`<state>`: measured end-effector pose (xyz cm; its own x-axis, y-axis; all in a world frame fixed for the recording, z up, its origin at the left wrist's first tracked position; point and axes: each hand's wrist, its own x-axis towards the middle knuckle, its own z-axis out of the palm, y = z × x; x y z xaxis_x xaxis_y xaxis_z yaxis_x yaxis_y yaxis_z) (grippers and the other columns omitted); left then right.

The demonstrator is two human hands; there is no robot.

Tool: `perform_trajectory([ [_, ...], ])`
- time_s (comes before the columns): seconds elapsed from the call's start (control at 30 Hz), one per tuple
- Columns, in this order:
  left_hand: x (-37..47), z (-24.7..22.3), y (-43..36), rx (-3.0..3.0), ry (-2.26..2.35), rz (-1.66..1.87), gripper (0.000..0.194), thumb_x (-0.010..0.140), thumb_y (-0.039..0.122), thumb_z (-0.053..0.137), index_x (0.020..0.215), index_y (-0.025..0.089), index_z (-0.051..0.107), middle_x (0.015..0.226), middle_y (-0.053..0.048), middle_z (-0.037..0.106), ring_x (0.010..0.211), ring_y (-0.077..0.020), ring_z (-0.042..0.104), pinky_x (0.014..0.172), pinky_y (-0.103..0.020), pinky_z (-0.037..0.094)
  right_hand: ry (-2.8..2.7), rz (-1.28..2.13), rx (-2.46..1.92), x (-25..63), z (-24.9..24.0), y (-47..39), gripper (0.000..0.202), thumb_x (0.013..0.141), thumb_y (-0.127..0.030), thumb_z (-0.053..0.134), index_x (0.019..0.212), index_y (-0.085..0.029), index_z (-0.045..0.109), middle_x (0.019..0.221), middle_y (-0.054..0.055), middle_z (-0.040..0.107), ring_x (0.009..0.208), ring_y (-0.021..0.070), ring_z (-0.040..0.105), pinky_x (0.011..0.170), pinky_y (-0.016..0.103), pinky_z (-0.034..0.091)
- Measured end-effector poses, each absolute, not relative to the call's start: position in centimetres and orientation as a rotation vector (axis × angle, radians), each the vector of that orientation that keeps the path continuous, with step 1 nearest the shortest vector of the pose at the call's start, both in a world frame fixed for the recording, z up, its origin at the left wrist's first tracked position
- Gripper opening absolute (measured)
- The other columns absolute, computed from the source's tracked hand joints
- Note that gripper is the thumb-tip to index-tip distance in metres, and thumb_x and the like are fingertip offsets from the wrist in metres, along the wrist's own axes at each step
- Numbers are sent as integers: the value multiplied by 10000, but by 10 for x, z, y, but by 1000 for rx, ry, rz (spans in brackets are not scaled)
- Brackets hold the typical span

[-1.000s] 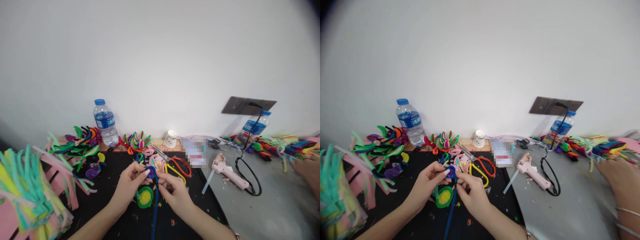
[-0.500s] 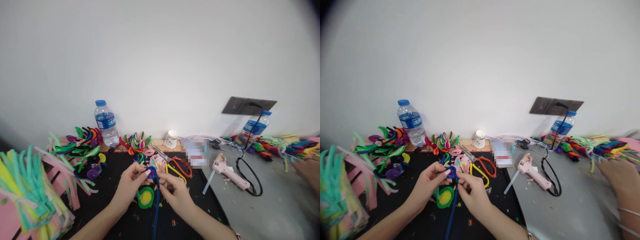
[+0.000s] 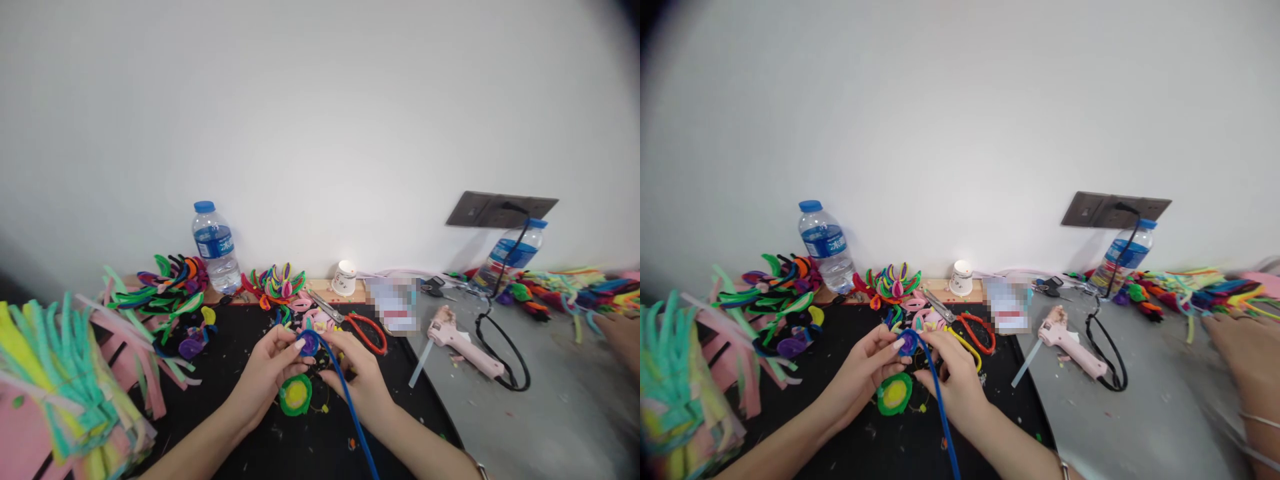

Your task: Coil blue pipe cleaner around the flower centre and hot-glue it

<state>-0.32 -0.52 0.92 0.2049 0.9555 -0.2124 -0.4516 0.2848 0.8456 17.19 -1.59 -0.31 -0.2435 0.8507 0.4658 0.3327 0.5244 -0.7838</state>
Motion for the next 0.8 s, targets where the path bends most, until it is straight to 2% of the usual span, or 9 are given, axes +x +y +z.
perform_trajectory([
  [0.17, -2, 11, -6, 718, 840, 1058, 280, 665, 244, 751, 732, 174, 488, 667, 46, 636, 631, -101, 677, 588, -162, 527, -1817, 627, -992, 174, 0, -20, 301, 817, -128, 532, 1098, -208, 603, 1044, 95, 618, 913, 203, 594, 645, 254, 507],
  [0.37, -3, 8, -6, 753, 832, 1048, 249, 691, 246, 730, 734, 168, 497, 662, 38, 650, 621, -101, 676, 582, -163, 524, -1775, 650, -946, 173, -1, -19, 239, 843, -110, 488, 1020, -188, 628, 982, 83, 642, 910, 190, 608, 765, 287, 505],
  [0.8, -5, 1, -3, 794, 884, 1061, 265, 662, 263, 750, 709, 155, 512, 639, 40, 652, 580, -115, 671, 557, -184, 517, -1741, 652, -932, 171, 1, -18, 194, 834, -105, 491, 926, -196, 635, 836, 44, 638, 717, 156, 613, 633, 253, 498],
])
